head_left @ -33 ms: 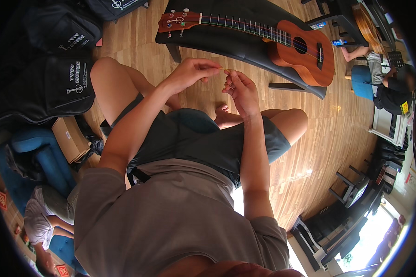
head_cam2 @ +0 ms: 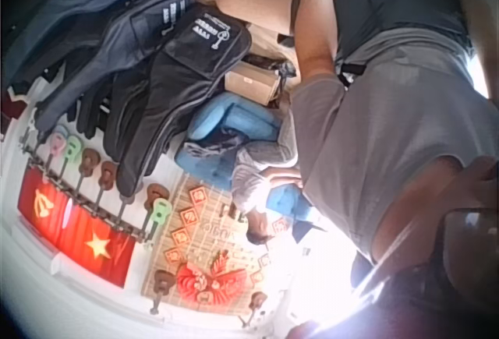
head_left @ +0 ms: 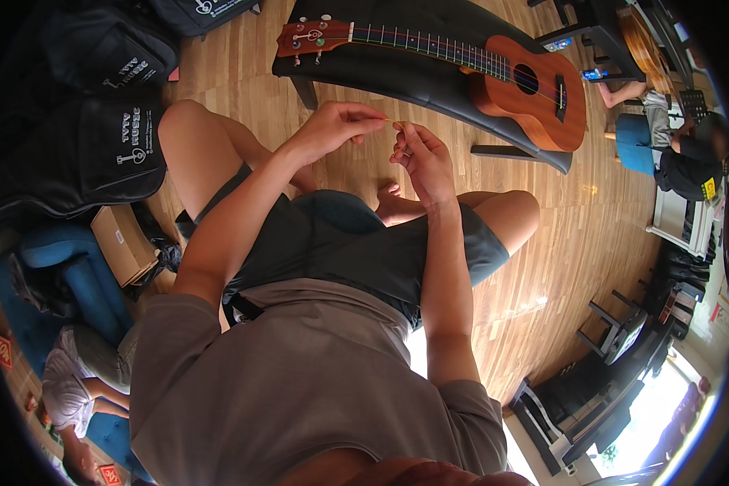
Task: The person sits on the floor and strings a small acoustic guitar resting on a black bench. They thread a new string through the bridge, pull it along the fretboard, and tie it to the tuning peg at the headstock.
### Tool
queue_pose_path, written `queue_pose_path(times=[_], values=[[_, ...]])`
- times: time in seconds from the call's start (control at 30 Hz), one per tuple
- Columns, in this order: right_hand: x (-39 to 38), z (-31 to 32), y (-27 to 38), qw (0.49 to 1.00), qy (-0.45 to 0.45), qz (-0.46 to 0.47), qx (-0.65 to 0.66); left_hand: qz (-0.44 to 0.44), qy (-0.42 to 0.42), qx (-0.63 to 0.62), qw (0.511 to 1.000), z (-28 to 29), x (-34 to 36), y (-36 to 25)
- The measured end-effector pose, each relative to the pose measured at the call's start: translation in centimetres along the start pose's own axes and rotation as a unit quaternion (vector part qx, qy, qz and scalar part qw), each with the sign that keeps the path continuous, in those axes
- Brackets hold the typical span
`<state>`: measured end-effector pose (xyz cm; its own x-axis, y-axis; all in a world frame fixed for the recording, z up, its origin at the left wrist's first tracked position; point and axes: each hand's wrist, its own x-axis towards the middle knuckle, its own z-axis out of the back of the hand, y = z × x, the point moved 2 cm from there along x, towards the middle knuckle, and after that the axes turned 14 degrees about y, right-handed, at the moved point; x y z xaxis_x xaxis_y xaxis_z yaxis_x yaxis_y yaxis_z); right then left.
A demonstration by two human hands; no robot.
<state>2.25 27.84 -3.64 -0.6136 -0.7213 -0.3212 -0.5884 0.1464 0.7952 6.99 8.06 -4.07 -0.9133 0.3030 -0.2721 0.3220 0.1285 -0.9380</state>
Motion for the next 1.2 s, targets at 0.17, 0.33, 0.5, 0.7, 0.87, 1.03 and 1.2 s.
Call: queue_pose_path(times=[0.17,0.33,0.5,0.7,0.87,1.03,1.2], values=[[0.0,0.5,-0.2,1.000,0.014,-0.002,0.005,-0.007,-0.014,-0.006,1.000,-0.3,-0.1,-0.1],[0.0,0.3,-0.1,1.000,0.009,0.006,0.027,-0.001,-0.025,0.002,1.000,-0.3,-0.1,-0.4],[-0.3,-0.1,0.1,0.999,0.030,0.011,0.019,-0.013,-0.030,-0.005,0.999,-0.2,0.1,-0.1],[0.0,0.5,-0.5,0.999,0.034,-0.012,0.019,-0.034,-0.021,-0.042,0.998,-0.3,0.1,0.4],[0.1,0.2,-0.6,1.000,0.011,-0.011,-0.022,-0.025,0.057,0.023,0.998,-0.5,0.1,-0.1],[0.2,0.3,-0.7,1.000,-0.008,-0.024,-0.014,-0.027,0.014,0.023,0.999,-0.7,0.2,0.4],[0.0,0.1,-0.3,1.000,0.009,-0.018,0.001,-0.049,-0.034,-0.029,0.998,-0.3,0.4,0.7]])
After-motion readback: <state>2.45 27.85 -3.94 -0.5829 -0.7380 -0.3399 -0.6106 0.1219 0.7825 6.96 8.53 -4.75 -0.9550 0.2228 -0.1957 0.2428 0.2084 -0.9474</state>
